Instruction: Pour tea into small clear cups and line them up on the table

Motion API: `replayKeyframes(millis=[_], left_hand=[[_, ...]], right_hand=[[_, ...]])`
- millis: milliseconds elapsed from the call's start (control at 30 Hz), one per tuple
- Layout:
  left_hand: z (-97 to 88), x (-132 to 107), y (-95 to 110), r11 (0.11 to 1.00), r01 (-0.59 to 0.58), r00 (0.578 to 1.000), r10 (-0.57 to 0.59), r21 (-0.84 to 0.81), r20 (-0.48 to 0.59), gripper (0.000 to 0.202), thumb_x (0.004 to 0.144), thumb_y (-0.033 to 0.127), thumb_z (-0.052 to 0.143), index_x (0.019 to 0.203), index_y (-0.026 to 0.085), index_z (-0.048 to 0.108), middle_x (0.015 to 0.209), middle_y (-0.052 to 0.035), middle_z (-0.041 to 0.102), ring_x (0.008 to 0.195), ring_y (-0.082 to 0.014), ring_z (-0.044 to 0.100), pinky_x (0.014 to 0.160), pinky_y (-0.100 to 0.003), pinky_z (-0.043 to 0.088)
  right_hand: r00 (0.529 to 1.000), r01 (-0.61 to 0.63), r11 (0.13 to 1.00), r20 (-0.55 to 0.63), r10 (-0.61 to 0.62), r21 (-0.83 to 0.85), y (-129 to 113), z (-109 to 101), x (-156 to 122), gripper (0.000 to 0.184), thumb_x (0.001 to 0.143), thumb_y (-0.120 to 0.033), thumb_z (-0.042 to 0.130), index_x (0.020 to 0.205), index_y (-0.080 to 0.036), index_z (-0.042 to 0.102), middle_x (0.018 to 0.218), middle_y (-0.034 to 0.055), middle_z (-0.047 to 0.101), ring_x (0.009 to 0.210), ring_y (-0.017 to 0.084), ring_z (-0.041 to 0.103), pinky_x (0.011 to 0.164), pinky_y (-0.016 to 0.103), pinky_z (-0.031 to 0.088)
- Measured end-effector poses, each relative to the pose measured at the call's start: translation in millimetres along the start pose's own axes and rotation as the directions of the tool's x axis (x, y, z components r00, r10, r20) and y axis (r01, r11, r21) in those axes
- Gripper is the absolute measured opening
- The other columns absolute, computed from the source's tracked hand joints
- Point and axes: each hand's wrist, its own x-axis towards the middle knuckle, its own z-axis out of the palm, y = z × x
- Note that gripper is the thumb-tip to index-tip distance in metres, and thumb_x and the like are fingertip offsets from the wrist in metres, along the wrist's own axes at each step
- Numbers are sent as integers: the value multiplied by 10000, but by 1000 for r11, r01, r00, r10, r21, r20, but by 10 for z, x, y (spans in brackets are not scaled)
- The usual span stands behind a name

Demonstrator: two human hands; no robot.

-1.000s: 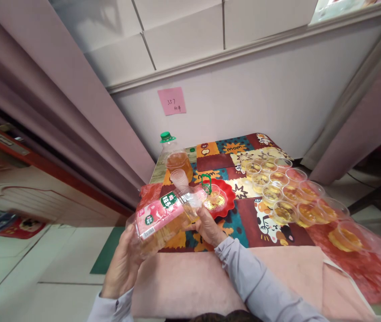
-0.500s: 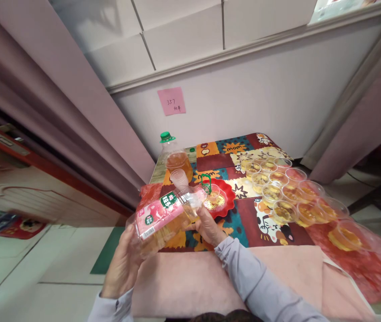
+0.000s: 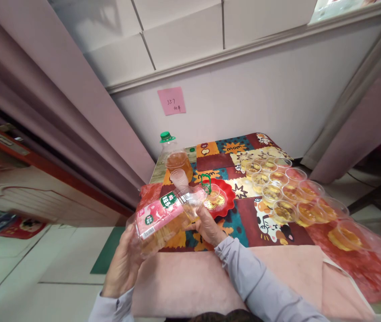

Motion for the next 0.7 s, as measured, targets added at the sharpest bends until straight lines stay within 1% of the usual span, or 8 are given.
replayKeyframes(millis=[133, 267, 400, 533, 600, 700], left_hand=[[0, 4, -3, 1000, 5, 1000, -5, 2, 7, 754, 793, 562, 813, 1453, 251, 622, 1377, -128, 730, 1235, -410, 701, 900, -496, 653], [0, 4, -1, 1000, 10, 1000, -10, 8, 8, 756, 798, 577, 802, 1458, 259, 619, 1386, -125, 725, 1259, -414, 687, 910, -506, 648], [-11, 6, -5, 1000, 6, 1000, -6, 4, -2, 731, 792, 566, 808, 1432, 257, 639, 1379, -128, 729, 1252, -425, 688, 862, -493, 660], [-20, 11, -11, 1000, -3, 1000, 3, -6, 13, 739, 804, 553, 809, 1455, 261, 617, 1389, -136, 722, 1227, -416, 704, 901, -517, 648], [-27, 15, -14, 1000, -7, 1000, 7, 4, 4, 754, 797, 561, 813, 1459, 260, 615, 1377, -138, 728, 1208, -410, 714, 895, -508, 649], [-47, 26, -19, 1000, -1, 1000, 1, 19, 0, 769, 793, 573, 810, 1468, 262, 612, 1381, -134, 726, 1184, -399, 725, 840, -470, 662]], right_hand=[[1000, -1, 1000, -10, 1, -5, -1, 2, 4, 694, 838, -661, 786, 1411, -332, 574, 1398, 74, 664, 1178, 276, 683, 712, 349, 678], [1000, -6, 1000, 8, 6, -11, -13, 10, 3, 671, 843, -677, 771, 1373, -307, 592, 1352, 80, 686, 1142, 267, 691, 727, 359, 677], [1000, -1, 1000, -7, 1, -8, -11, 7, -4, 642, 845, -659, 779, 1346, -301, 598, 1410, 84, 651, 1177, 277, 673, 711, 350, 676], [1000, 3, 1000, -5, -3, -7, 4, -8, 0, 650, 849, -656, 776, 1365, -308, 586, 1425, 84, 637, 1202, 282, 659, 708, 348, 674], [1000, -4, 1000, -3, 4, -9, 5, -10, 3, 659, 846, -663, 775, 1370, -310, 585, 1398, 84, 651, 1185, 280, 666, 721, 361, 675], [1000, -8, 1000, 2, 8, -10, -2, -3, 4, 675, 837, -676, 777, 1366, -304, 584, 1386, 90, 660, 1195, 290, 665, 737, 383, 678]])
